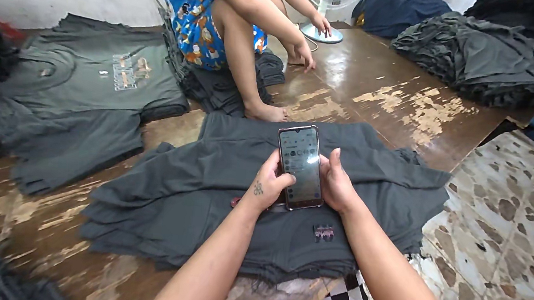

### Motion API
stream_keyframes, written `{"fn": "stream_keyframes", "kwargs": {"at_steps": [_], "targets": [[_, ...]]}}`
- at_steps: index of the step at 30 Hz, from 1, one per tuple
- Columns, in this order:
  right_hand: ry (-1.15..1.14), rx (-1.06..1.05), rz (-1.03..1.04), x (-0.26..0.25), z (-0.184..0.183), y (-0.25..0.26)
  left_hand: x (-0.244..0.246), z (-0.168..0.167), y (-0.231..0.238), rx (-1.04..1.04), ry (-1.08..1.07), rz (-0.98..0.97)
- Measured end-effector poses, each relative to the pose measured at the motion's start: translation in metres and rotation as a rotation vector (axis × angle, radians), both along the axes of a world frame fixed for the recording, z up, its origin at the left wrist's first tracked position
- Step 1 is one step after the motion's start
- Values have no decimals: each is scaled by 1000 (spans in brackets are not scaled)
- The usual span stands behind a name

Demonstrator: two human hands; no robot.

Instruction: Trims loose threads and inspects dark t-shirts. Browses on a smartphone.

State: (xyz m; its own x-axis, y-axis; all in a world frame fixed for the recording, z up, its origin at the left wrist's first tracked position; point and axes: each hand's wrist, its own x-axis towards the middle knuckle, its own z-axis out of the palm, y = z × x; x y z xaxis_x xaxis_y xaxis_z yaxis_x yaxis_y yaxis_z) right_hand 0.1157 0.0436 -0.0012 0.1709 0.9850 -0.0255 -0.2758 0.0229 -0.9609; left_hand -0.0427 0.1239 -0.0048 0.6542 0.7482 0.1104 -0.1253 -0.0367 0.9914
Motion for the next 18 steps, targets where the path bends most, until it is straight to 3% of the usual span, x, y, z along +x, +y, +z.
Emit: {"fn": "stream_keyframes", "kwargs": {"at_steps": [18], "targets": [[-2,6,11,2,-1,-1,1,1,-3,-34,-52,57]]}}
